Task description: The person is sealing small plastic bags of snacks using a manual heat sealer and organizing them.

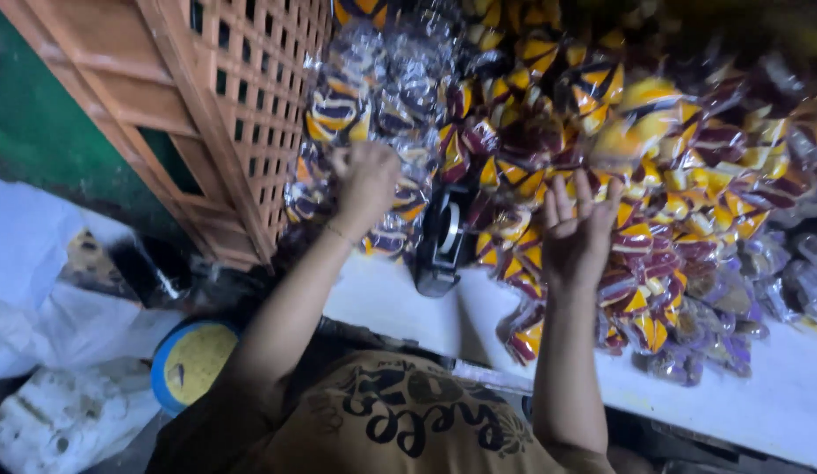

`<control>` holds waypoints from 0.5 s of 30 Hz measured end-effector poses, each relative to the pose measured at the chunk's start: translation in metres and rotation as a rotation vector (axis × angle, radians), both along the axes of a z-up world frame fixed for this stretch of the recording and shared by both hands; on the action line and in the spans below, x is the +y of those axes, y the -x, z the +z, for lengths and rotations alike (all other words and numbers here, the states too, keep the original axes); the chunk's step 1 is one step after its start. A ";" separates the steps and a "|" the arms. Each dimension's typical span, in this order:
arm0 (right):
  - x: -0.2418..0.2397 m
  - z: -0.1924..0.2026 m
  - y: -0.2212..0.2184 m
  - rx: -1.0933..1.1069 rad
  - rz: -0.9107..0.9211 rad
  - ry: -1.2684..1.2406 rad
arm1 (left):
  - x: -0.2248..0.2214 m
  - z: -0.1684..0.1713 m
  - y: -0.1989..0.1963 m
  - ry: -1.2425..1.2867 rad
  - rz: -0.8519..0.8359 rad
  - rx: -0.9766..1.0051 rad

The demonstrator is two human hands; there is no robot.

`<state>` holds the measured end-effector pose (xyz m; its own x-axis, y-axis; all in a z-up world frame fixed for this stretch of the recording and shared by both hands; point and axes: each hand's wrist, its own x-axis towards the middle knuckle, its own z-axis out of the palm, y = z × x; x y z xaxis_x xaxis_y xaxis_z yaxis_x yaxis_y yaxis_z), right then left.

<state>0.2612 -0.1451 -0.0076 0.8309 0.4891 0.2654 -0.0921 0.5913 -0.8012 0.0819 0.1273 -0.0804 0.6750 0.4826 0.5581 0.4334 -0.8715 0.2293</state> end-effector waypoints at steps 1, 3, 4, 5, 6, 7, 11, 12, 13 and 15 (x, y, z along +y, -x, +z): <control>0.010 0.015 0.019 -0.008 -0.005 -0.008 | -0.006 0.012 0.000 -0.008 -0.005 -0.008; 0.026 0.038 0.063 -0.359 -0.069 0.420 | -0.023 0.030 0.007 0.217 -0.378 -0.120; 0.029 0.019 0.072 -0.358 -0.072 0.419 | -0.037 0.032 0.004 0.215 -0.381 -0.119; 0.032 0.000 0.081 -0.352 -0.001 0.372 | -0.051 0.033 0.002 0.042 -0.424 -0.265; 0.033 -0.020 0.090 -0.343 0.074 0.329 | -0.067 0.034 0.001 -0.127 -0.461 -0.409; 0.034 -0.016 0.099 -0.339 0.074 0.332 | -0.079 0.045 0.010 -0.123 -0.462 -0.405; 0.016 -0.011 0.121 -0.103 0.292 0.312 | -0.118 0.097 0.045 0.382 -0.499 -0.354; 0.005 -0.012 0.124 -0.125 0.212 0.435 | -0.127 0.111 0.054 0.879 -0.449 -0.395; -0.001 -0.008 0.126 -0.121 0.221 0.437 | -0.126 0.089 0.052 0.881 -0.439 -0.394; -0.010 0.000 0.129 -1.081 0.052 0.465 | -0.123 0.045 0.050 1.516 -0.866 -0.323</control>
<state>0.1326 -0.1546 -0.0074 0.2596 0.7511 0.6069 0.7521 0.2370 -0.6150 0.0317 0.0043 -0.0355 0.9558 0.2510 0.1534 -0.2134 0.2325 0.9489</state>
